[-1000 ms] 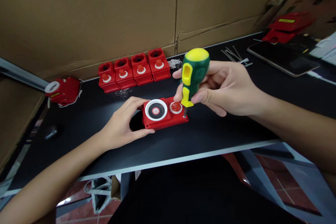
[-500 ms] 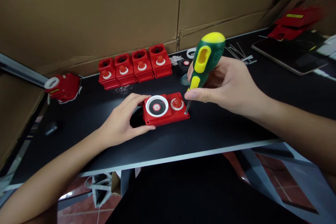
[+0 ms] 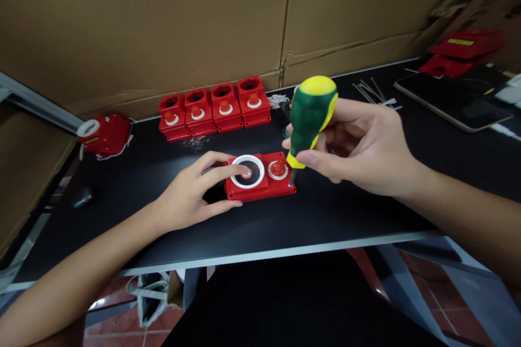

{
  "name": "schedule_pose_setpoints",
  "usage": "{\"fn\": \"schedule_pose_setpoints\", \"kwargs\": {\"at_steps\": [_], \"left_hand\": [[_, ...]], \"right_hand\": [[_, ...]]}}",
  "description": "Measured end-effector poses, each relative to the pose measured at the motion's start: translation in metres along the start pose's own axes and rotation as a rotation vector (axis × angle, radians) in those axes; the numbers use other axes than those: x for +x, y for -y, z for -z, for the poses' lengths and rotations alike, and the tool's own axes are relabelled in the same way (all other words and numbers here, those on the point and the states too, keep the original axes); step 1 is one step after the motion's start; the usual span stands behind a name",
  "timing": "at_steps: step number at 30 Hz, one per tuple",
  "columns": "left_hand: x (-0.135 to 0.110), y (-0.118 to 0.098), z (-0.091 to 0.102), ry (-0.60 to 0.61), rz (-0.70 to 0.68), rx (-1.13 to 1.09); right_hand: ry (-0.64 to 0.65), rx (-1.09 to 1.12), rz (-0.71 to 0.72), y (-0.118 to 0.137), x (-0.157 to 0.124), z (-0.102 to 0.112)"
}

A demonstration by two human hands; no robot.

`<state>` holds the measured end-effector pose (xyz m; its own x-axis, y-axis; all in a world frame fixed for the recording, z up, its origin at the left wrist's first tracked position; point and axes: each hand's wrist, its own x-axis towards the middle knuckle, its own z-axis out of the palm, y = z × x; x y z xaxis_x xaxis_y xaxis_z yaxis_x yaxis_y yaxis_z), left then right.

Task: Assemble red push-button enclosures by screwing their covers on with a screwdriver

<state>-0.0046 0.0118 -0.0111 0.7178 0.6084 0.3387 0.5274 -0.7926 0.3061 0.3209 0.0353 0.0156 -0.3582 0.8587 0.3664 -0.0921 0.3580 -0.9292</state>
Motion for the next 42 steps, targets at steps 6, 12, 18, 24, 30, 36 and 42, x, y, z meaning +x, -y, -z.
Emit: {"fn": "schedule_pose_setpoints", "kwargs": {"at_steps": [6,12,18,24,30,36,42], "left_hand": [[-0.001,-0.001,0.002,0.024,-0.020,0.061],[-0.001,-0.002,0.003,0.034,-0.033,0.122],[-0.002,-0.002,0.004,0.065,-0.023,0.162],[-0.002,-0.002,0.004,0.067,-0.033,0.193],[0.000,-0.003,0.004,0.052,-0.051,0.227],[-0.002,-0.003,0.004,0.058,-0.035,0.230],[-0.001,-0.004,0.004,0.043,-0.062,0.250]], "right_hand": [[0.061,-0.017,0.052,0.002,0.000,-0.002],[0.146,0.065,0.013,0.006,-0.002,0.003],[0.037,-0.030,0.106,-0.004,0.000,0.002],[-0.035,-0.033,0.105,-0.007,0.000,0.001],[0.005,-0.003,0.103,-0.013,-0.002,0.003],[-0.036,0.063,0.064,-0.008,0.000,0.002],[0.024,0.093,-0.022,0.004,0.000,0.001]]}}
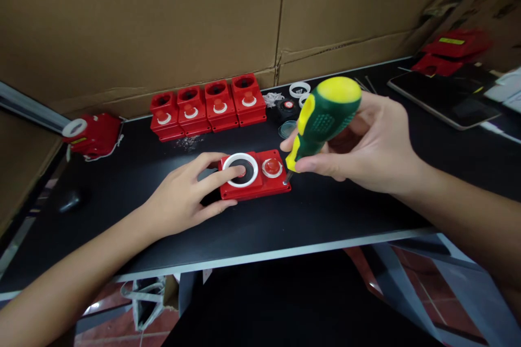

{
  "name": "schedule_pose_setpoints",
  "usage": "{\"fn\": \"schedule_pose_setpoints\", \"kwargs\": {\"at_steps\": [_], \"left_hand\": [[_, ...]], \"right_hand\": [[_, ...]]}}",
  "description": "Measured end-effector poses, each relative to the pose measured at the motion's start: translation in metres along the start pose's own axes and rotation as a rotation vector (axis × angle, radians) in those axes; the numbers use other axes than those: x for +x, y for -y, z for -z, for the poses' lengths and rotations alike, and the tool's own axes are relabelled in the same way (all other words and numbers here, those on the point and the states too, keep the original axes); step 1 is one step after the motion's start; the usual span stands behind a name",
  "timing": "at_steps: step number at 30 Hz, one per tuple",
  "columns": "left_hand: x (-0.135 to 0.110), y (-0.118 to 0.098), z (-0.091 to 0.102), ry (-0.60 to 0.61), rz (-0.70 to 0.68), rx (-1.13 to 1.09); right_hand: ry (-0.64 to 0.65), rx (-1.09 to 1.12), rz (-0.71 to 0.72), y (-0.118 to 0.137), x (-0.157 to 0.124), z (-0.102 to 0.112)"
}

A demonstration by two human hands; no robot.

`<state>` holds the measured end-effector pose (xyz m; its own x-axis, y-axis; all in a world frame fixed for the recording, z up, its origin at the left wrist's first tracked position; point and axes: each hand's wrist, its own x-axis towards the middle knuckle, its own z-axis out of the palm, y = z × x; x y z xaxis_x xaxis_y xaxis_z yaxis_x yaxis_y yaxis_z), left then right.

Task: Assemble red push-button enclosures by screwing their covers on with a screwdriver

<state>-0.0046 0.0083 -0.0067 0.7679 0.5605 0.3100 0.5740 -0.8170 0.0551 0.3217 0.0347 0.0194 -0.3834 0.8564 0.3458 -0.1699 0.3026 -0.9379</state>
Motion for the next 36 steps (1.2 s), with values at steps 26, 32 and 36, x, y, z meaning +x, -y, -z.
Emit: {"fn": "schedule_pose_setpoints", "kwargs": {"at_steps": [26,32,36], "left_hand": [[-0.003,0.004,-0.008,-0.001,0.049,-0.049],[-0.003,0.006,-0.010,0.000,0.225,-0.361],[0.002,0.008,-0.003,0.104,0.276,-0.329]], "right_hand": [[0.003,-0.180,0.107,-0.006,0.001,0.006],[0.052,-0.143,0.131,-0.001,-0.001,0.004],[0.123,-0.142,0.153,0.002,-0.002,0.004]]}}
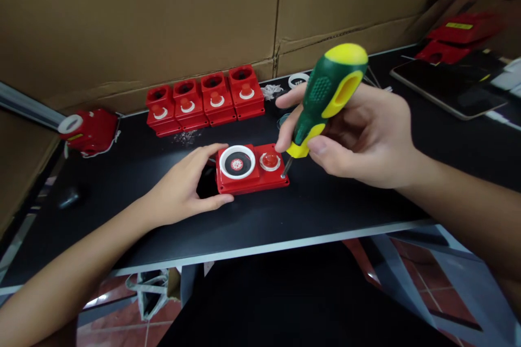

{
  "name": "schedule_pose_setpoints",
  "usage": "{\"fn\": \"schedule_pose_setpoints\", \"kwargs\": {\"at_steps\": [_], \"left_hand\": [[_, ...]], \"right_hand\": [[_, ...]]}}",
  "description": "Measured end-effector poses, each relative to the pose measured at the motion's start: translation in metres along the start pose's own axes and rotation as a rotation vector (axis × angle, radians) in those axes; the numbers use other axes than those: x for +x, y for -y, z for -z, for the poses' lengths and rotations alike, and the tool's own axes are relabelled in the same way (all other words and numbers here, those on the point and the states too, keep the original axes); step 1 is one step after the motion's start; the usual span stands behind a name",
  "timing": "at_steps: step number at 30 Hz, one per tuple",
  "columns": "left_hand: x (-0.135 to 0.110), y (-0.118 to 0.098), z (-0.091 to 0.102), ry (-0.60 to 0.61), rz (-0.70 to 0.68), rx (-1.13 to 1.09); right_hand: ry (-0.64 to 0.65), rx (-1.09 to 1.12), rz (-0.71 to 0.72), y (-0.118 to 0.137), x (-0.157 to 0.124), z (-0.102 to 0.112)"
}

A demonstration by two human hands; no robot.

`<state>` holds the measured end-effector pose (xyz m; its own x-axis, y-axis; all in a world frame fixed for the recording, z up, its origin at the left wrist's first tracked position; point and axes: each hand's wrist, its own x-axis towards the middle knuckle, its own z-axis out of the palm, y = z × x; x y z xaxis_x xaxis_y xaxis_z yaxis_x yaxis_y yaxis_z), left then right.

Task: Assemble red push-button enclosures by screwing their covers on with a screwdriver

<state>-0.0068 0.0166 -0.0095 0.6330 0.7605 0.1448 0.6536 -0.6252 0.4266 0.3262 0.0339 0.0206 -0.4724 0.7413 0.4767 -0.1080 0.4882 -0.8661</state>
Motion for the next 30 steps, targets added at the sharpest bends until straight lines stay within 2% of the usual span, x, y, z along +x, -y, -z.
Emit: {"fn": "schedule_pose_setpoints", "kwargs": {"at_steps": [4,8,12,16,18,20,24,27,30], "left_hand": [[0.004,-0.003,0.003,0.051,0.028,0.014],[0.005,-0.005,0.002,0.058,0.035,0.018],[0.003,-0.005,0.002,0.035,0.017,0.031],[0.002,-0.003,0.000,-0.014,-0.043,0.045],[0.001,-0.003,-0.001,-0.027,-0.053,0.053],[0.001,-0.003,-0.002,-0.026,-0.044,0.066],[0.001,-0.006,-0.001,-0.025,-0.038,0.076],[0.001,-0.006,0.000,-0.014,-0.035,0.085],[0.001,-0.006,0.001,-0.008,-0.037,0.092]], "right_hand": [[-0.005,-0.032,0.047,-0.005,0.000,0.001],[-0.063,-0.114,0.045,-0.016,0.002,0.000],[-0.135,-0.012,0.089,-0.018,0.002,-0.002],[-0.142,0.163,-0.048,-0.006,0.001,-0.003],[-0.094,0.231,-0.127,0.001,-0.001,-0.003],[-0.001,0.252,-0.139,0.007,-0.001,-0.002],[0.100,0.116,-0.045,0.007,0.000,0.002],[0.034,-0.054,0.067,-0.002,0.002,0.003],[-0.029,-0.125,0.078,-0.010,0.004,0.003]]}}
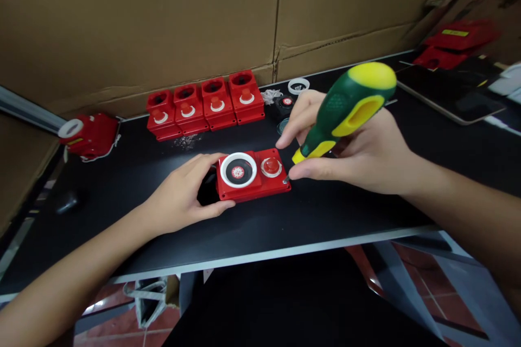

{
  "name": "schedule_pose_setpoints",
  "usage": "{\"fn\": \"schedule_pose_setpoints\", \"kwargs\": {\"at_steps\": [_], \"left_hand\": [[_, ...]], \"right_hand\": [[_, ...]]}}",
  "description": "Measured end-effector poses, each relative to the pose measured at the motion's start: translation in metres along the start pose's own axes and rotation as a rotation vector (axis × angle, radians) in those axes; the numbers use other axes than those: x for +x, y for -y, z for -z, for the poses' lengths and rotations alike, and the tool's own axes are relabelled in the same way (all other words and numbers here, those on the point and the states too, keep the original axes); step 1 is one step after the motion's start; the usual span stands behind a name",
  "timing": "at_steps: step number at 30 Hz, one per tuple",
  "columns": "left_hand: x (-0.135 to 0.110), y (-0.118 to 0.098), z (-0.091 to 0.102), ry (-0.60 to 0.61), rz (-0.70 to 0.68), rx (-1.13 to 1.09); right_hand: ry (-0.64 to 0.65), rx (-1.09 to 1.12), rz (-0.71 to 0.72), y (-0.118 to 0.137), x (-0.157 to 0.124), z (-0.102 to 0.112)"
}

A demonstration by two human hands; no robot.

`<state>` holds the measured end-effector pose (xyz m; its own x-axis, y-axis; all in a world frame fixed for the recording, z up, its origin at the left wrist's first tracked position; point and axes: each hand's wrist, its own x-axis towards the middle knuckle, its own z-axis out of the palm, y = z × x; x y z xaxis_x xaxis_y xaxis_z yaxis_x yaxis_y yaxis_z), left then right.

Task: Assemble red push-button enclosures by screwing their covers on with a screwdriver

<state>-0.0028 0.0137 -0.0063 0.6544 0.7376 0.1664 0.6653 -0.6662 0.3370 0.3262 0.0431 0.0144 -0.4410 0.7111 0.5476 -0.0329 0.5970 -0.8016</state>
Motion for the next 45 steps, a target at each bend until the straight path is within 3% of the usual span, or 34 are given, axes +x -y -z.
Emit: {"fn": "schedule_pose_setpoints", "kwargs": {"at_steps": [6,9,12,17,23,29,35,41,45], "left_hand": [[0.000,0.000,0.000,0.006,0.005,-0.003],[0.000,0.000,0.001,-0.009,-0.017,-0.002],[0.001,-0.001,0.000,-0.019,-0.025,0.006],[-0.001,0.000,0.000,-0.018,-0.031,0.014],[0.000,0.000,0.000,-0.016,-0.020,0.021],[-0.001,0.000,0.000,-0.007,0.036,0.010],[-0.001,0.001,0.000,-0.018,0.002,0.019],[-0.003,0.001,0.001,-0.062,-0.051,0.039],[-0.003,-0.002,0.002,-0.080,-0.067,0.032]], "right_hand": [[-0.046,0.187,-0.151,0.010,-0.001,-0.002],[0.081,0.264,-0.164,0.017,-0.002,0.000],[0.166,0.177,-0.111,0.015,-0.001,0.005],[0.089,-0.048,-0.079,-0.001,0.002,0.008],[0.034,0.114,-0.133,0.002,0.001,0.002],[0.209,0.133,-0.091,0.012,-0.001,0.005],[0.063,-0.028,-0.085,-0.001,0.000,0.004],[-0.015,0.190,-0.103,0.004,-0.001,0.000],[-0.011,0.200,-0.070,0.012,-0.003,-0.003]]}}
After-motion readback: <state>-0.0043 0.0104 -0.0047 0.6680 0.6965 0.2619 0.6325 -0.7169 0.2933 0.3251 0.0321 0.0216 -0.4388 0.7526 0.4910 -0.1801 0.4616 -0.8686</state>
